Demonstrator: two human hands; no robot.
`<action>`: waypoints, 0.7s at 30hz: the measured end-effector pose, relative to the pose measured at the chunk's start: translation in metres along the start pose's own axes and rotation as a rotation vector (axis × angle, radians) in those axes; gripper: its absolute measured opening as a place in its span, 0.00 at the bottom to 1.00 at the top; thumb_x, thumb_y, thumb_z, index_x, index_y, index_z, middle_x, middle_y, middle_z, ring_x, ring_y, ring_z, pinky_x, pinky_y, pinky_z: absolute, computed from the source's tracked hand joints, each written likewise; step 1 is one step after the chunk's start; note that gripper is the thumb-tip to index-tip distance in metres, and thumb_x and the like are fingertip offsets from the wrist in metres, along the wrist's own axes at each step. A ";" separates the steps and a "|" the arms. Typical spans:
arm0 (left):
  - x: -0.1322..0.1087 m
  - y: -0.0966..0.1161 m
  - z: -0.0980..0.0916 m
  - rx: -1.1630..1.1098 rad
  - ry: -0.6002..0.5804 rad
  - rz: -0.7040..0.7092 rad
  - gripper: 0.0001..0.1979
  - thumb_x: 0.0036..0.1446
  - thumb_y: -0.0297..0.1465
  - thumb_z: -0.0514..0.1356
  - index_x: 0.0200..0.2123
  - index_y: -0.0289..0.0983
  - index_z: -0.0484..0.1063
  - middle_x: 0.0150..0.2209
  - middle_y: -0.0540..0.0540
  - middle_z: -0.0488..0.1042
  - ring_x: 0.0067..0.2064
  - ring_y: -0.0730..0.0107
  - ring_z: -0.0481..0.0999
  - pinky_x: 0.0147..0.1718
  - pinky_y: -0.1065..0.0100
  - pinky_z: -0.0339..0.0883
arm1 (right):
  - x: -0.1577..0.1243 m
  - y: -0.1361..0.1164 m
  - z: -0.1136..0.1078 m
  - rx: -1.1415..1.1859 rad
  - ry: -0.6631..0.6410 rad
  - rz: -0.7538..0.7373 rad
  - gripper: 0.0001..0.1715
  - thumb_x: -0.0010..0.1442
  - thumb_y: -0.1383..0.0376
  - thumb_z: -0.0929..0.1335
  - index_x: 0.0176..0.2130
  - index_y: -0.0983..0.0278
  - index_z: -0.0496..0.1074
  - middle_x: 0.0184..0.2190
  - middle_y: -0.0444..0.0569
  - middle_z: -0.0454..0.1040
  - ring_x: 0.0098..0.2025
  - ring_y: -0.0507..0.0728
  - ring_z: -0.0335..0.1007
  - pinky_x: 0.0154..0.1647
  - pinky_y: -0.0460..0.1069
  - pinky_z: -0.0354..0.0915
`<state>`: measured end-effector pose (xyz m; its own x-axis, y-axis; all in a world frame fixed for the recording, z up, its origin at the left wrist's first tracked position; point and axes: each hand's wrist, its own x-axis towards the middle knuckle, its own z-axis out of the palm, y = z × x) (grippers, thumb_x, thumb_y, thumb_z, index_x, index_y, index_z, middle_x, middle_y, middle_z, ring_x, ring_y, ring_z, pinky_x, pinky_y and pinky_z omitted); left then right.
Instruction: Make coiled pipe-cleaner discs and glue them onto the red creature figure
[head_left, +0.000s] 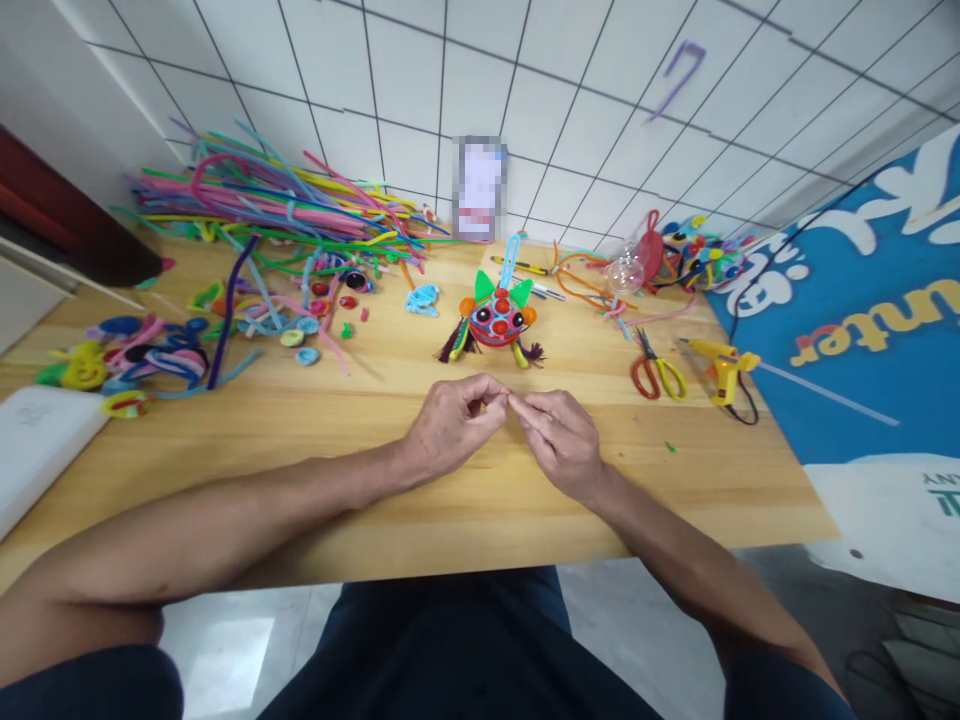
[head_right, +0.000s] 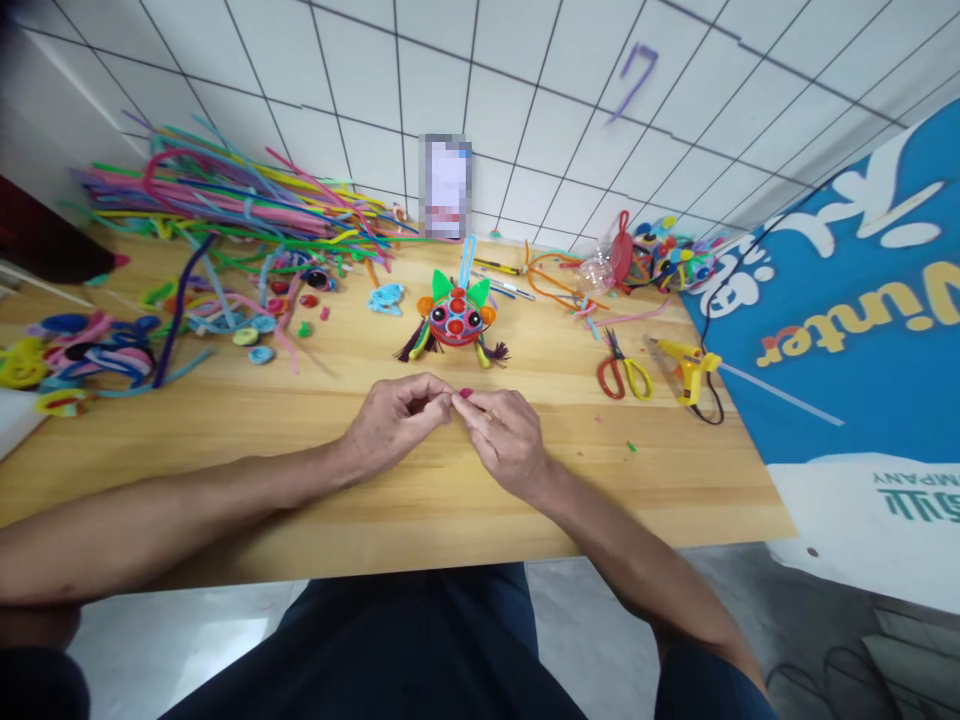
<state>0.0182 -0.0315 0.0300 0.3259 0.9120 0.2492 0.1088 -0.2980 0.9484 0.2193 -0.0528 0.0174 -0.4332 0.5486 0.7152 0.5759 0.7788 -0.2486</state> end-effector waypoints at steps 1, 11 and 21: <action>0.000 0.000 0.000 0.001 -0.006 -0.002 0.10 0.63 0.31 0.58 0.32 0.34 0.76 0.24 0.52 0.72 0.25 0.77 0.64 0.26 0.74 0.59 | 0.000 0.000 0.000 0.020 0.005 0.017 0.38 0.66 0.77 0.67 0.69 0.52 0.67 0.45 0.52 0.82 0.45 0.59 0.80 0.42 0.55 0.75; 0.002 -0.003 -0.001 0.108 0.004 0.037 0.06 0.58 0.26 0.58 0.30 0.35 0.74 0.23 0.54 0.71 0.24 0.79 0.64 0.24 0.75 0.57 | -0.003 -0.003 0.005 0.122 -0.002 0.083 0.33 0.66 0.77 0.68 0.65 0.55 0.72 0.46 0.54 0.81 0.47 0.58 0.79 0.44 0.54 0.77; 0.003 -0.014 -0.002 0.261 -0.008 0.505 0.02 0.68 0.26 0.60 0.42 0.38 0.70 0.37 0.47 0.76 0.34 0.71 0.73 0.35 0.70 0.69 | 0.005 -0.004 -0.006 0.414 -0.065 0.394 0.14 0.68 0.69 0.68 0.50 0.58 0.80 0.43 0.49 0.82 0.46 0.57 0.79 0.48 0.54 0.76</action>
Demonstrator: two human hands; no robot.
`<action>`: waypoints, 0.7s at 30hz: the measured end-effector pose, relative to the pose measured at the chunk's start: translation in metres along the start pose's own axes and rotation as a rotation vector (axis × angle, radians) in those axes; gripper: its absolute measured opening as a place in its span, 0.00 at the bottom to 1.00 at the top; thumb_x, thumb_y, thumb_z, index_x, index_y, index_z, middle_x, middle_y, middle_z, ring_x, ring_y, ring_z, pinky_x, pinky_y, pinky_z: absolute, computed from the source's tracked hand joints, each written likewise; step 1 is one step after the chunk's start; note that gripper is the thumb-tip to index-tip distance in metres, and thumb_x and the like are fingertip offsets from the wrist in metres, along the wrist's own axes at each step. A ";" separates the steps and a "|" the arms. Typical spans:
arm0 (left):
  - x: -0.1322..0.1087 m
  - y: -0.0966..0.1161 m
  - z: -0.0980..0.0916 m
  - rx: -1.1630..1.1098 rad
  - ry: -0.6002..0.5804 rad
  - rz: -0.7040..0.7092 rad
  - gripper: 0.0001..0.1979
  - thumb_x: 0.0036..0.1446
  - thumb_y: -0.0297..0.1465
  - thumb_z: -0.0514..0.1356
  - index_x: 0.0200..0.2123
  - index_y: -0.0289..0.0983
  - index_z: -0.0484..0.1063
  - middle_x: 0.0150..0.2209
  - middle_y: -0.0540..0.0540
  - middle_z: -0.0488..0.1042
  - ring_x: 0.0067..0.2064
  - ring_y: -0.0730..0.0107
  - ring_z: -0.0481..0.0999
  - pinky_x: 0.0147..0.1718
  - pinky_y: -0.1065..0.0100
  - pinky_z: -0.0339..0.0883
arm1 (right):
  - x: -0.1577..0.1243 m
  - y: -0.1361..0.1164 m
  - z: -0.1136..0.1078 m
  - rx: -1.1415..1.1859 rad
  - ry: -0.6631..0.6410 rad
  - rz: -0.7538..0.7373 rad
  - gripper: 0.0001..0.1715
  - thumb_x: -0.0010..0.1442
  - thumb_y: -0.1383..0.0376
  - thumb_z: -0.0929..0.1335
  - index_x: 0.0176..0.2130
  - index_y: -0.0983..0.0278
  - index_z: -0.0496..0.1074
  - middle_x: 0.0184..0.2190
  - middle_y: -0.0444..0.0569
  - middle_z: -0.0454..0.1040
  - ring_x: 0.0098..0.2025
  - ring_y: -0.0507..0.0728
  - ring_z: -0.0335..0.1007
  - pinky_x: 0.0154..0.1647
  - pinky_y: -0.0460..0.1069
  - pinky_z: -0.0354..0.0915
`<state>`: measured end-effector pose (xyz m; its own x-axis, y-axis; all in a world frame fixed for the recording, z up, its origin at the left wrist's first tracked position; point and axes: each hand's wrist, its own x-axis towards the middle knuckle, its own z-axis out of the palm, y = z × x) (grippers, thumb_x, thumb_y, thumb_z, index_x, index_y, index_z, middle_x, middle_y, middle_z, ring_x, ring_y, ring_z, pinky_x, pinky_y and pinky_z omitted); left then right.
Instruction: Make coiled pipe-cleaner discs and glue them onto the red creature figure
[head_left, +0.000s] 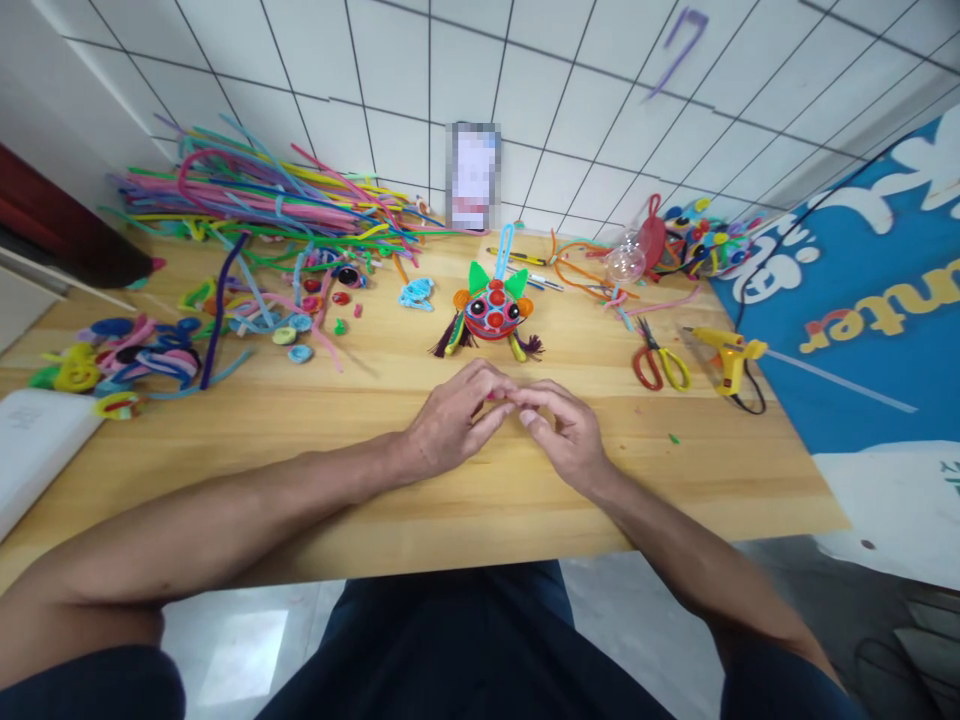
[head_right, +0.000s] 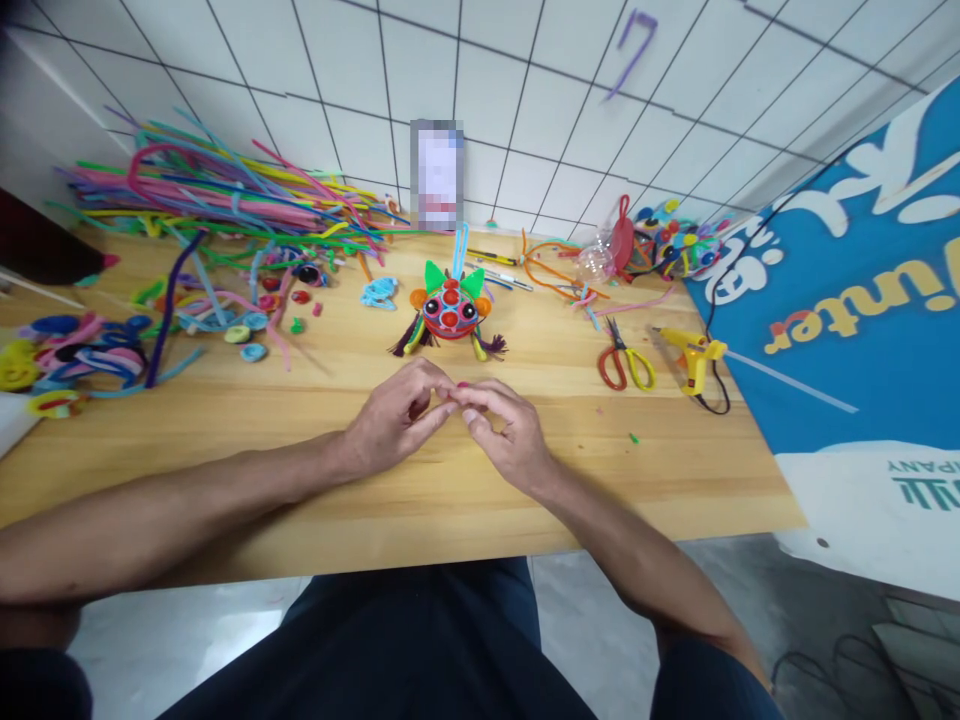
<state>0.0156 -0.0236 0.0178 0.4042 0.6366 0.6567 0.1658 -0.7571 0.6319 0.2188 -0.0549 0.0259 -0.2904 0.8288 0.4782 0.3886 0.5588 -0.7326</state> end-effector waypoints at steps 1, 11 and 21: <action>0.001 -0.001 -0.001 -0.004 -0.026 0.022 0.02 0.69 0.26 0.59 0.43 0.38 0.70 0.38 0.45 0.76 0.38 0.69 0.75 0.37 0.68 0.70 | 0.000 0.001 0.000 0.025 -0.003 0.013 0.13 0.68 0.69 0.68 0.48 0.59 0.79 0.44 0.50 0.82 0.46 0.57 0.79 0.48 0.54 0.76; -0.002 -0.003 -0.003 -0.017 -0.113 0.069 0.03 0.70 0.25 0.60 0.42 0.39 0.69 0.40 0.45 0.76 0.43 0.68 0.77 0.41 0.68 0.71 | 0.000 0.004 -0.004 0.081 -0.038 0.003 0.08 0.70 0.61 0.69 0.41 0.60 0.79 0.38 0.48 0.82 0.41 0.55 0.79 0.45 0.53 0.75; 0.003 -0.004 -0.002 -0.254 -0.233 0.066 0.03 0.72 0.32 0.59 0.42 0.40 0.70 0.38 0.45 0.75 0.43 0.66 0.76 0.47 0.62 0.73 | 0.003 0.005 -0.006 0.096 -0.117 -0.016 0.19 0.72 0.54 0.68 0.32 0.61 0.73 0.28 0.44 0.76 0.31 0.52 0.73 0.36 0.49 0.68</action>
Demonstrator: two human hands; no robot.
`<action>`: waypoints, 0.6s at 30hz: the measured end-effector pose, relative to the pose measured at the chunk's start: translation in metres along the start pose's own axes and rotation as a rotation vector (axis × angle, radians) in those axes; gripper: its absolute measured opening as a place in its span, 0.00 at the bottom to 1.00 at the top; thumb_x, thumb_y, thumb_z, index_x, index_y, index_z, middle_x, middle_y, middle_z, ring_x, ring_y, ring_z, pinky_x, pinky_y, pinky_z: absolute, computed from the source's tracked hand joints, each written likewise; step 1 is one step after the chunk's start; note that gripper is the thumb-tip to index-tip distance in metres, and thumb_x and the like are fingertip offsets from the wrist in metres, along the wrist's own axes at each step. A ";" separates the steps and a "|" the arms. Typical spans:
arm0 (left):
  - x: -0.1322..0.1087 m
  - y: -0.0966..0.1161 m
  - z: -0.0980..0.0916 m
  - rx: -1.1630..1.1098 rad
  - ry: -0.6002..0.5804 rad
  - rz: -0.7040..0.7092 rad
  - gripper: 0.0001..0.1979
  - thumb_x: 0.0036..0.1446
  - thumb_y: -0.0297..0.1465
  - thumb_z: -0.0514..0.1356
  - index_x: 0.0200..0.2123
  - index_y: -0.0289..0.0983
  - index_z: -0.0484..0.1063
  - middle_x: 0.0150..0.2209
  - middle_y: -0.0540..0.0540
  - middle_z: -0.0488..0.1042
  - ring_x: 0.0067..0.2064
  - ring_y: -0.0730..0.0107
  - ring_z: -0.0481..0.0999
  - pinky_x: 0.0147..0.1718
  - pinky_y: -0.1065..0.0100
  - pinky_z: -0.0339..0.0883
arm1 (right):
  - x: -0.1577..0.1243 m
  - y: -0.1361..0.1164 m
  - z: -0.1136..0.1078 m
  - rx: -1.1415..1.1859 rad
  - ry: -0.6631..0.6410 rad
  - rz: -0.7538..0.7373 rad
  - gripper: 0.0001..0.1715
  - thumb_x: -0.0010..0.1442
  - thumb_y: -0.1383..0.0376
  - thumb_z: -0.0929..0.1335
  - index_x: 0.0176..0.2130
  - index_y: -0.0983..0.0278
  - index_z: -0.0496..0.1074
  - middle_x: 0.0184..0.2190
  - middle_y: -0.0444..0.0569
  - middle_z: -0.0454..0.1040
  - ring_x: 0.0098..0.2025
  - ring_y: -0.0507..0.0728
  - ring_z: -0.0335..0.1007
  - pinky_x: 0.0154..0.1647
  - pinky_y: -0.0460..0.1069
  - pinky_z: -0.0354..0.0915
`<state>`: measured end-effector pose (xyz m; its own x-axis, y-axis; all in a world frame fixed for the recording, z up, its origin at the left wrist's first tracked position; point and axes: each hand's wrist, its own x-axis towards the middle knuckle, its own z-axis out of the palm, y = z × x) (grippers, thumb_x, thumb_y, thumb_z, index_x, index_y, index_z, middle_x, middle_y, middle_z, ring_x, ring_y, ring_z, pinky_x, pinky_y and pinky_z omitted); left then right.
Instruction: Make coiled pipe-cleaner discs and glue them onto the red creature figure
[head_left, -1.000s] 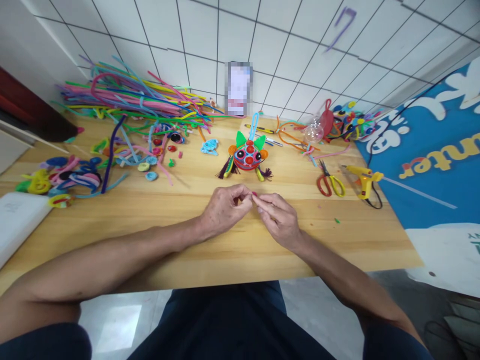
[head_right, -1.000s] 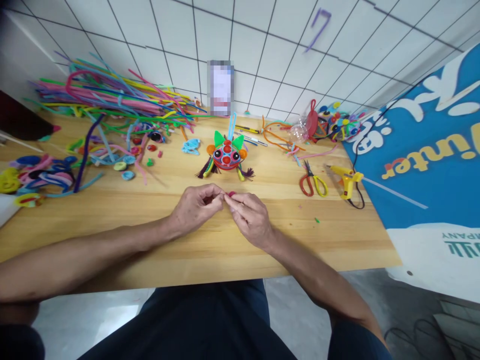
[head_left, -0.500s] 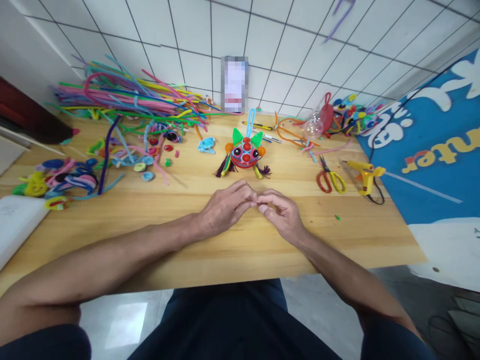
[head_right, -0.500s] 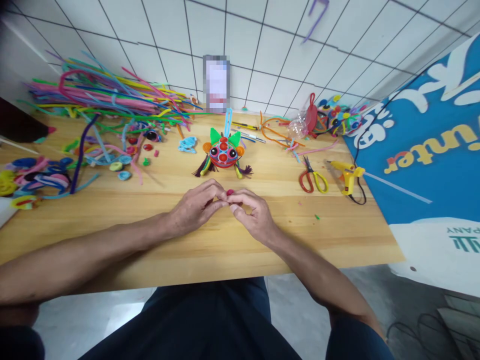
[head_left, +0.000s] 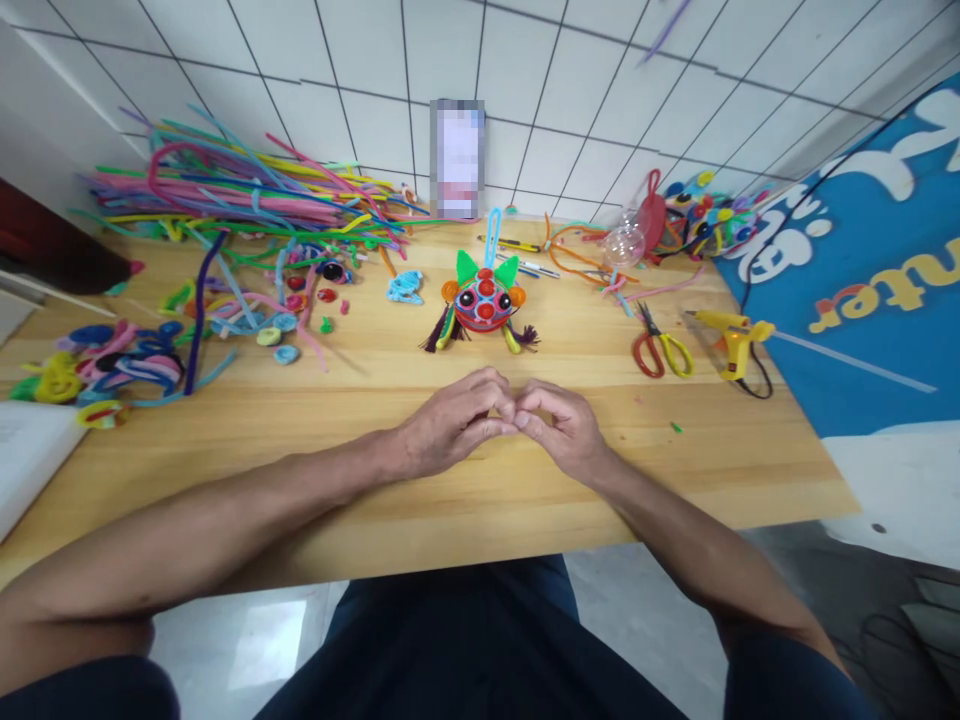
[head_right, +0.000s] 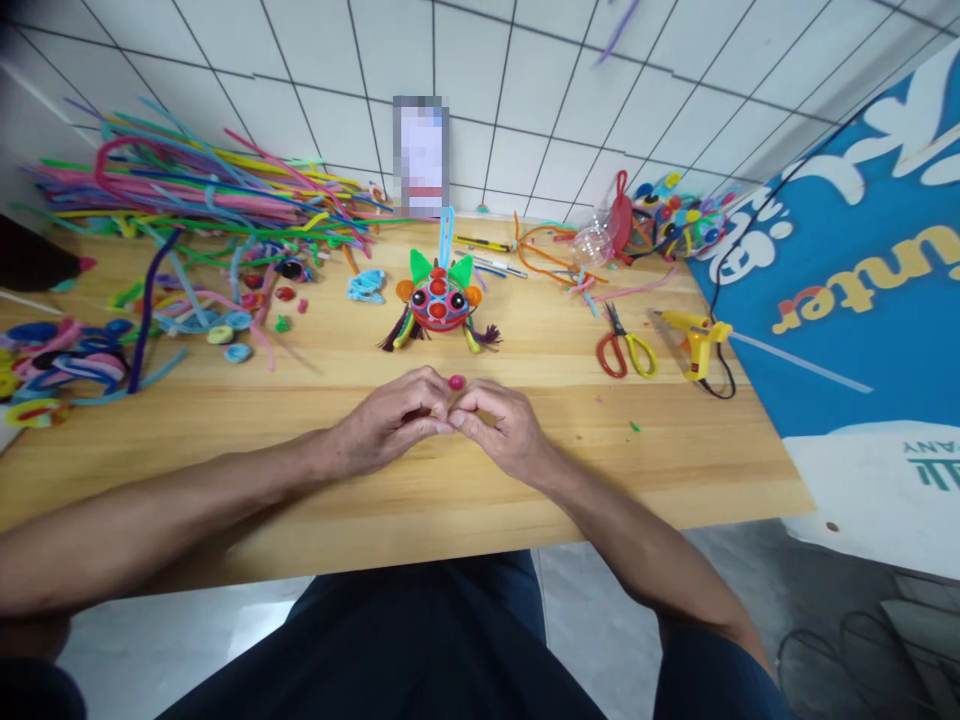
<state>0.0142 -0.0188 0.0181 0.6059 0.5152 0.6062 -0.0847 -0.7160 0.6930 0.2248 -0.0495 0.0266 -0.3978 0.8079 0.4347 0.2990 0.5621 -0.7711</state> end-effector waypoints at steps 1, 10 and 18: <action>0.000 0.000 0.000 -0.001 0.009 -0.006 0.04 0.72 0.32 0.59 0.41 0.40 0.70 0.38 0.45 0.75 0.43 0.66 0.75 0.46 0.62 0.73 | 0.000 0.001 0.001 0.009 -0.001 0.013 0.19 0.72 0.54 0.68 0.32 0.61 0.73 0.28 0.43 0.76 0.31 0.52 0.73 0.35 0.49 0.68; 0.001 0.007 -0.002 -0.015 0.216 -0.257 0.10 0.69 0.37 0.62 0.36 0.38 0.71 0.31 0.49 0.72 0.33 0.71 0.71 0.33 0.69 0.66 | 0.004 0.010 -0.010 -0.032 0.167 0.152 0.17 0.71 0.54 0.69 0.33 0.61 0.75 0.28 0.43 0.74 0.31 0.53 0.70 0.36 0.49 0.67; 0.004 0.002 -0.008 -0.052 0.433 -0.634 0.16 0.69 0.42 0.58 0.33 0.37 0.71 0.28 0.51 0.69 0.28 0.73 0.65 0.29 0.71 0.62 | 0.008 0.039 -0.011 -0.394 0.026 0.055 0.06 0.66 0.68 0.70 0.44 0.60 0.77 0.37 0.47 0.78 0.39 0.56 0.74 0.43 0.51 0.70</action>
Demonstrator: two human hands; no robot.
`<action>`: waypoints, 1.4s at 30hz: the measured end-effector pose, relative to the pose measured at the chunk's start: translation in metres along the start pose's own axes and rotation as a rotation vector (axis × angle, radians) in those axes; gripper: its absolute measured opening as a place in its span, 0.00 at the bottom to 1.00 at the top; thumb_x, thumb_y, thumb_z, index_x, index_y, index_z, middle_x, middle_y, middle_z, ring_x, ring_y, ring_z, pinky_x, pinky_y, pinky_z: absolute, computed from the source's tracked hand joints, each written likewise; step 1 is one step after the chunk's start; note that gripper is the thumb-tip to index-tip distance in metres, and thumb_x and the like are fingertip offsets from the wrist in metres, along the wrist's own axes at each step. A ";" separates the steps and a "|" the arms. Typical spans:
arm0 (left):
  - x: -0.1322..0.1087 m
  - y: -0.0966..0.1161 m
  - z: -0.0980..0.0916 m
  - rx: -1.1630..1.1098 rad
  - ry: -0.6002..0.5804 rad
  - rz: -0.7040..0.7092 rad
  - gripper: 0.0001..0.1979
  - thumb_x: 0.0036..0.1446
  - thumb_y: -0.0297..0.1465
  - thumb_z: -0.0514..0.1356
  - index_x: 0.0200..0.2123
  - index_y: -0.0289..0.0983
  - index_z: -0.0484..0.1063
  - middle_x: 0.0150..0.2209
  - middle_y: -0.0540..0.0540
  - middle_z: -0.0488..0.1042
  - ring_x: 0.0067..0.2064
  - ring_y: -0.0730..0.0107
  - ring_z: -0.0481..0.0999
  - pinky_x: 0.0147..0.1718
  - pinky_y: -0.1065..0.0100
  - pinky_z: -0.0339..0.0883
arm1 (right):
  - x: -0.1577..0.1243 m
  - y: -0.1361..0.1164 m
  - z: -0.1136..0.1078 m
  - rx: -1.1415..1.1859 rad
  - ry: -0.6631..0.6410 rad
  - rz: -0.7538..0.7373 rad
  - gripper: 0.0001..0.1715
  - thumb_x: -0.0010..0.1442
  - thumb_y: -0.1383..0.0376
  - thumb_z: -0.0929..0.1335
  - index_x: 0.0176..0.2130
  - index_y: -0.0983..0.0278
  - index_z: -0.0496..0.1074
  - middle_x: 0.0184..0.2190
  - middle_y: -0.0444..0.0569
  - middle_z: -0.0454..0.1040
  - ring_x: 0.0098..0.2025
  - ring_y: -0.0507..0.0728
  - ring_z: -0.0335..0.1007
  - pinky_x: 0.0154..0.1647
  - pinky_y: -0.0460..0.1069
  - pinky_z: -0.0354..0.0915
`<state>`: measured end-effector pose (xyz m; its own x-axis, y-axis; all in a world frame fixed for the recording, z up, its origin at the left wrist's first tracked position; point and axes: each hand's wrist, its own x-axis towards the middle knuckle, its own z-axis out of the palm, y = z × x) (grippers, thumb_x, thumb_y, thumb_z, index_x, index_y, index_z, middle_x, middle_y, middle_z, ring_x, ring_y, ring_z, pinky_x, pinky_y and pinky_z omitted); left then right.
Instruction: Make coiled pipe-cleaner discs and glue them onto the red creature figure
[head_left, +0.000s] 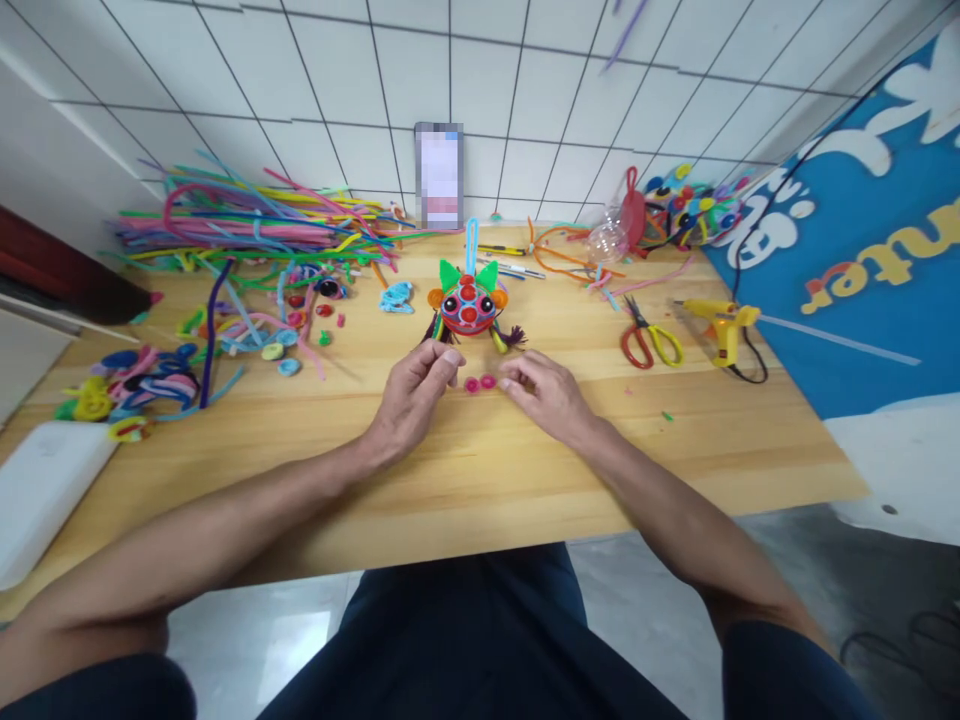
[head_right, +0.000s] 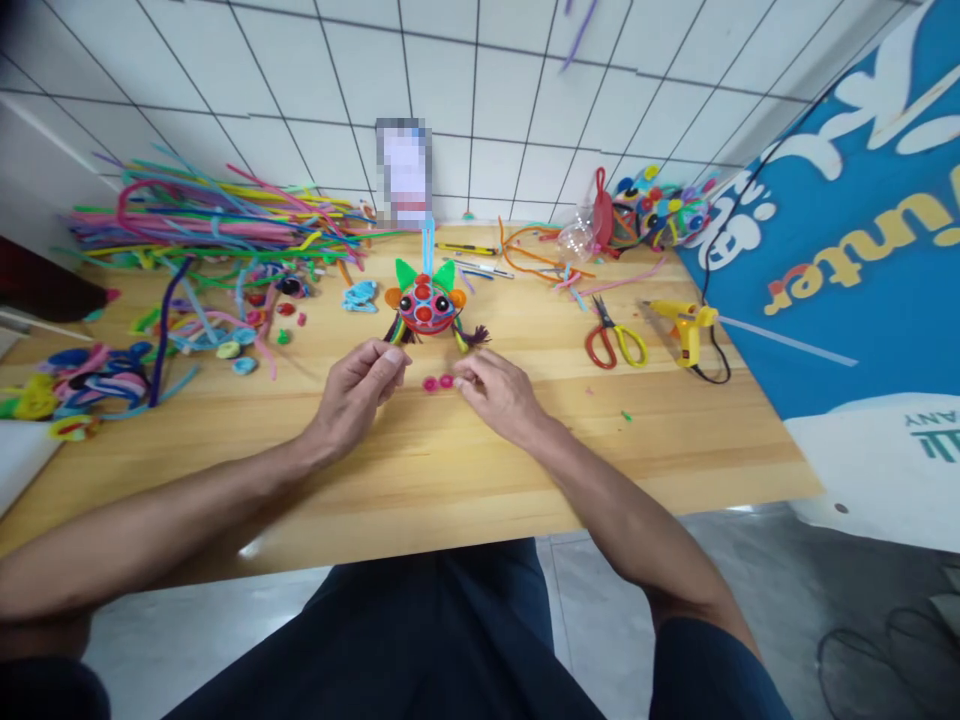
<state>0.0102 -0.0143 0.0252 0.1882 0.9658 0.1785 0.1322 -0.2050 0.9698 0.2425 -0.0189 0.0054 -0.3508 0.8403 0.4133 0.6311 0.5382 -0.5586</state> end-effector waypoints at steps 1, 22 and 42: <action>0.001 -0.002 -0.002 0.062 -0.017 0.005 0.15 0.69 0.41 0.58 0.33 0.37 0.71 0.27 0.52 0.69 0.28 0.73 0.65 0.29 0.71 0.62 | -0.001 0.000 0.004 -0.032 -0.014 -0.025 0.07 0.66 0.68 0.70 0.45 0.60 0.77 0.38 0.48 0.78 0.41 0.57 0.74 0.45 0.52 0.70; 0.010 -0.015 -0.003 0.046 -0.229 -0.047 0.14 0.63 0.42 0.64 0.37 0.35 0.77 0.29 0.50 0.76 0.29 0.73 0.70 0.29 0.72 0.64 | 0.004 -0.008 0.010 -0.004 0.078 0.006 0.07 0.69 0.66 0.68 0.46 0.62 0.77 0.40 0.51 0.78 0.42 0.58 0.76 0.46 0.53 0.71; 0.005 -0.014 -0.011 -0.025 -0.210 -0.092 0.14 0.61 0.41 0.64 0.36 0.35 0.75 0.25 0.53 0.67 0.27 0.75 0.61 0.27 0.72 0.55 | 0.026 -0.040 0.010 0.250 -0.060 0.164 0.05 0.65 0.64 0.72 0.35 0.60 0.78 0.29 0.43 0.81 0.29 0.51 0.73 0.33 0.46 0.65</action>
<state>-0.0010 -0.0049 0.0143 0.3751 0.9255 0.0528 0.1346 -0.1107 0.9847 0.2017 -0.0181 0.0311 -0.3035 0.9157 0.2635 0.4953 0.3878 -0.7774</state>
